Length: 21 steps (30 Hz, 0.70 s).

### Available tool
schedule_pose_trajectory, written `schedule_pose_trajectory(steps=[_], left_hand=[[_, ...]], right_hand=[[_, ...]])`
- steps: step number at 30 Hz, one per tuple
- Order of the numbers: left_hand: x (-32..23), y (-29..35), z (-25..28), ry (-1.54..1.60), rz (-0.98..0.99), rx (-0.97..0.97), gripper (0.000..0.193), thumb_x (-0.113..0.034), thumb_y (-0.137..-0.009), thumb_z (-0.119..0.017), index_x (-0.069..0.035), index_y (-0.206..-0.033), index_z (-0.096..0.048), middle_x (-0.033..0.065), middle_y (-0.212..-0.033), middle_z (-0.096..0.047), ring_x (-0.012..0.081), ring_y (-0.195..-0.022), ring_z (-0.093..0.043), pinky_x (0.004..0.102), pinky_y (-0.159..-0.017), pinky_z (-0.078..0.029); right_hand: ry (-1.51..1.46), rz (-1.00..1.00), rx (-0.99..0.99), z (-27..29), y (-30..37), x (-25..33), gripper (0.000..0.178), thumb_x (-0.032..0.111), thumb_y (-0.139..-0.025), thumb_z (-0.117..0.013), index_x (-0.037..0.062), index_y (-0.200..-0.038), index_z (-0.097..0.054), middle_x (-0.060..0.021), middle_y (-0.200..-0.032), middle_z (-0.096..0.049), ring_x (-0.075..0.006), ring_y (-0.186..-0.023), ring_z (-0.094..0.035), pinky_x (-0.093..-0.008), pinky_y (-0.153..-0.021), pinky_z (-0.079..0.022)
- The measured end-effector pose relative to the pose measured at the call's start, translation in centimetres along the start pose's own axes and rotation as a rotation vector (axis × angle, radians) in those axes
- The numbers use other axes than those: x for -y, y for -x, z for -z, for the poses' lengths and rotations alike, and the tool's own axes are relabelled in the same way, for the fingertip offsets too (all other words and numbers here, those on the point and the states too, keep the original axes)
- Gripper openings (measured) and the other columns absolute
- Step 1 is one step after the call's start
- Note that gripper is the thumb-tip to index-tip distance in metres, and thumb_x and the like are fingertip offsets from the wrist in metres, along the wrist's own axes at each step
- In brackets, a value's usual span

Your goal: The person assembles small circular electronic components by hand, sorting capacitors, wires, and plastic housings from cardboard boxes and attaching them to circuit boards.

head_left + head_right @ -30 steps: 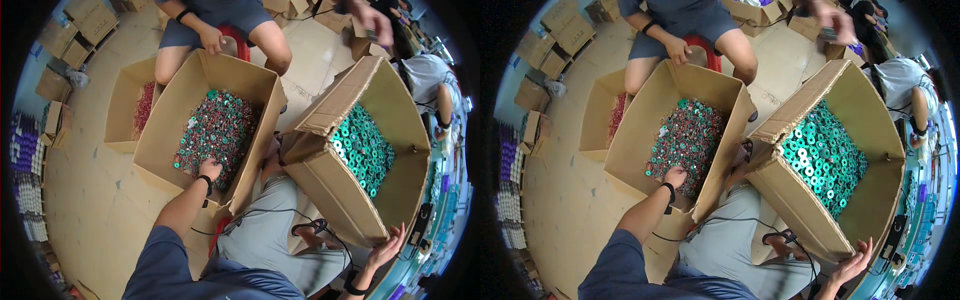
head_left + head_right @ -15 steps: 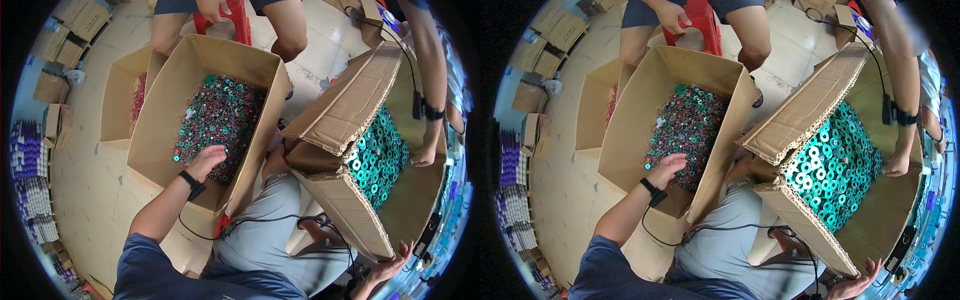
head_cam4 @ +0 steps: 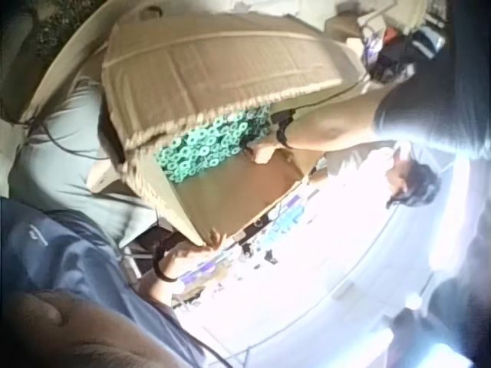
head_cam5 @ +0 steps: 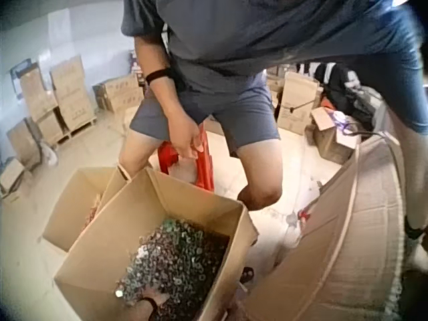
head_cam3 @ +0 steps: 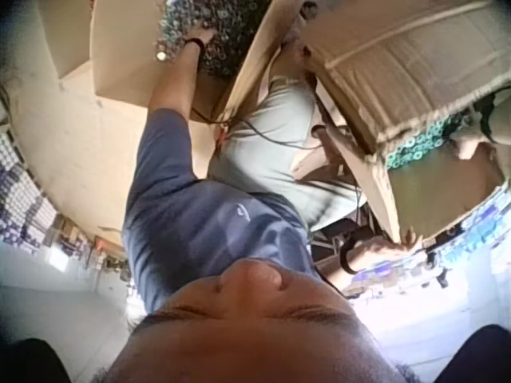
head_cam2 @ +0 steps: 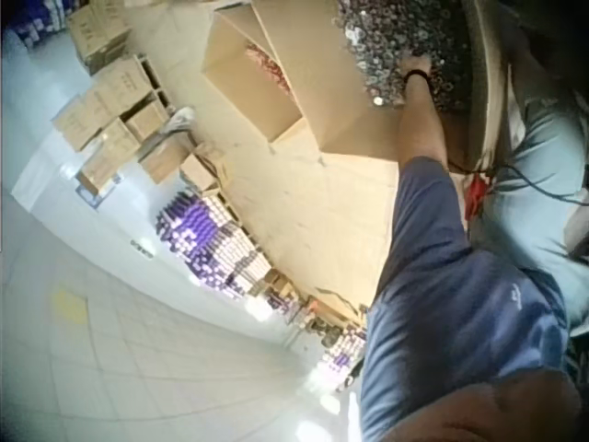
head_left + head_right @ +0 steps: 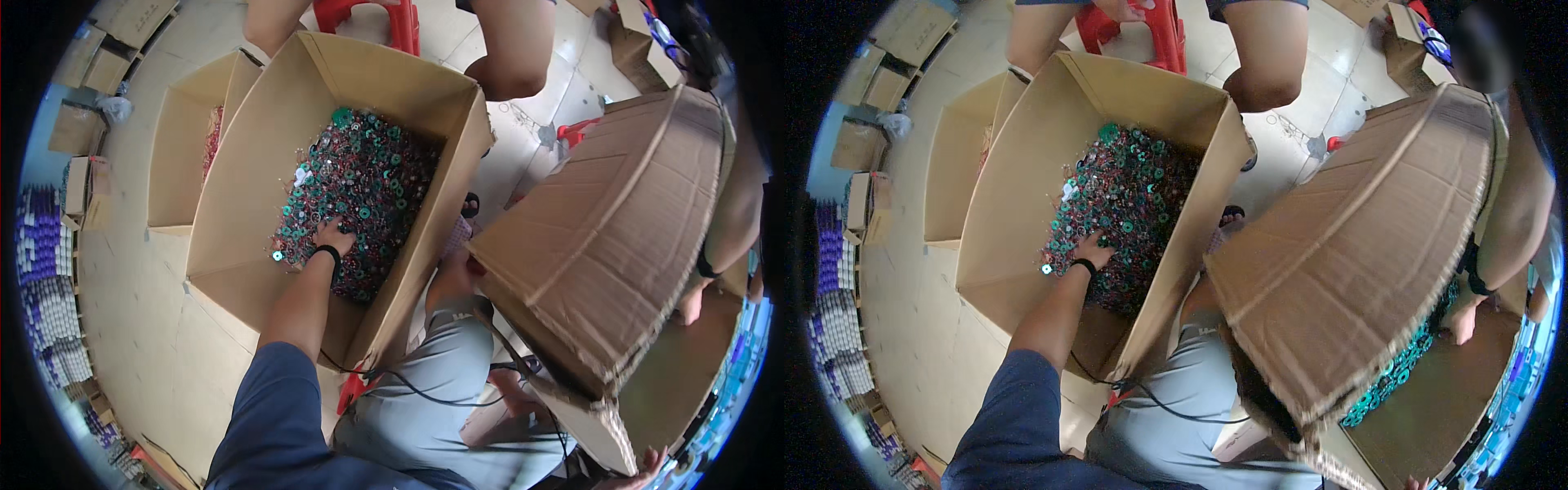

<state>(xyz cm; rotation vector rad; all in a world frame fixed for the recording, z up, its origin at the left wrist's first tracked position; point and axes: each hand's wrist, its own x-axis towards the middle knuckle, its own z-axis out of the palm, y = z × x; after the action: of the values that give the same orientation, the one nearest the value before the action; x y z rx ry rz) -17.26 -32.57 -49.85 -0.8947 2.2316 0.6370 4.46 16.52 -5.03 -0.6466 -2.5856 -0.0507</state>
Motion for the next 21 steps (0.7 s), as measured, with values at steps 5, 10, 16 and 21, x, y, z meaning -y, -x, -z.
schedule_pose_trajectory(steps=[5,10,16,21], left_hand=[[-0.8,-2.7,-0.3,-0.255,-0.072,-0.005,0.08,-0.046,-0.081,-0.069,-0.017,-0.15,-0.043,0.0185,-0.164,-0.015,0.0371,-0.149,-0.02,0.0479,-0.12,-0.019],[0.1,-4.5,0.6,-0.232,-0.233,-0.071,0.085,-0.041,-0.086,-0.064,0.001,-0.152,-0.031,0.0167,-0.16,-0.029,0.0286,-0.146,-0.031,0.0449,-0.119,-0.019],[-0.8,1.6,3.5,0.112,-0.442,-0.157,0.078,-0.039,-0.088,-0.065,0.002,-0.148,-0.038,0.0201,-0.155,-0.038,0.0339,-0.144,-0.035,0.0427,-0.12,-0.024],[-0.4,12.8,9.4,0.36,-0.786,-0.24,0.069,-0.025,-0.089,-0.067,0.001,-0.147,-0.04,0.0202,-0.153,-0.041,0.0347,-0.141,-0.04,0.0402,-0.114,-0.036]], right_hand=[[-0.074,0.026,-0.085,-1.2,0.5,-4.3,0.073,0.053,-0.106,-0.02,-0.0042,-0.123,-0.062,-0.0215,-0.11,-0.067,-0.0315,-0.089,-0.065,-0.0409,-0.08,-0.052],[0.01,0.127,-0.121,-1.2,0.6,-4.5,0.066,0.05,-0.107,-0.024,-0.0037,-0.124,-0.058,-0.0218,-0.113,-0.066,-0.0313,-0.091,-0.066,-0.0435,-0.078,-0.055],[-0.121,0.191,-0.049,-0.4,1.4,-9.8,0.048,0.034,-0.104,-0.05,-0.0027,-0.136,-0.045,-0.0246,-0.132,-0.053,-0.0339,-0.104,-0.063,-0.0427,-0.085,-0.055],[-0.454,-0.101,-0.133,-1.6,2.1,-9.8,0.068,0.055,-0.104,-0.034,0.0008,-0.14,-0.052,-0.0133,-0.111,-0.061,-0.0234,-0.106,-0.056,-0.0387,-0.096,-0.043]])
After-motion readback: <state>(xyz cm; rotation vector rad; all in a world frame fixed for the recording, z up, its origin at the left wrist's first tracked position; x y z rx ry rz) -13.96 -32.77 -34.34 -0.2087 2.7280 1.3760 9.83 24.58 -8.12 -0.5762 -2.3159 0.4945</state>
